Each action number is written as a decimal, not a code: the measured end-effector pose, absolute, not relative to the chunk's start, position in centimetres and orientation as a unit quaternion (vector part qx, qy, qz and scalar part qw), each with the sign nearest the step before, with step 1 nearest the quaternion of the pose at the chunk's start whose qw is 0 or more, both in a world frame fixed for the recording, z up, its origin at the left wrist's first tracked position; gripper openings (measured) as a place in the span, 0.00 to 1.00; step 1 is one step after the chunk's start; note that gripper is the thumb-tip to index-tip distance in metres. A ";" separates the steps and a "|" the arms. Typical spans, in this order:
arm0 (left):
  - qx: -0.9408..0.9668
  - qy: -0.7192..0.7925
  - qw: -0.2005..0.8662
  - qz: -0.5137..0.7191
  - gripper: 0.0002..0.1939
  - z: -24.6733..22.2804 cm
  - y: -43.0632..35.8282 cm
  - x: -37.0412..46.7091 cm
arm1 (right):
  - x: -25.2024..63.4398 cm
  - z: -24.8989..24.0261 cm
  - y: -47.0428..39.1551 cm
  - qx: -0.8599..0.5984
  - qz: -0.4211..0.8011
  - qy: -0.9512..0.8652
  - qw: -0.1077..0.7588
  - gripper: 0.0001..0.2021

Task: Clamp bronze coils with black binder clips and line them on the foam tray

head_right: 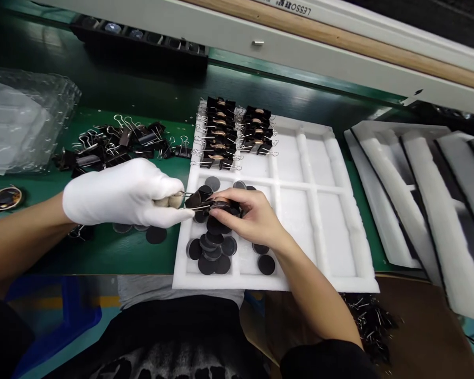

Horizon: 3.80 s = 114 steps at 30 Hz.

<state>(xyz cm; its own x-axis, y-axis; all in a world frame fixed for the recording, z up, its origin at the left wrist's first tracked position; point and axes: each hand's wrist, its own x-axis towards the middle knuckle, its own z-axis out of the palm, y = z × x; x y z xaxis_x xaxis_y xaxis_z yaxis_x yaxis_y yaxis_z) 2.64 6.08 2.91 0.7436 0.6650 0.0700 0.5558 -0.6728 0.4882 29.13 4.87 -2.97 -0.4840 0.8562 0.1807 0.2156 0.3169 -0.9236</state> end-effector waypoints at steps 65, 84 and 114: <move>0.868 0.381 0.276 0.159 0.16 2.6 5.7 3.3 | 28.8 -1.8 4.3 -0.404 0.522 -0.654 0.370 0.14; 0.786 0.453 0.405 0.112 0.22 3.6 6.4 2.9 | 29.4 -1.5 5.1 -0.478 0.557 -0.564 0.378 0.18; 0.851 0.399 0.323 0.113 0.18 2.4 5.5 4.3 | 29.0 -0.3 3.9 -0.417 0.573 -0.635 0.307 0.12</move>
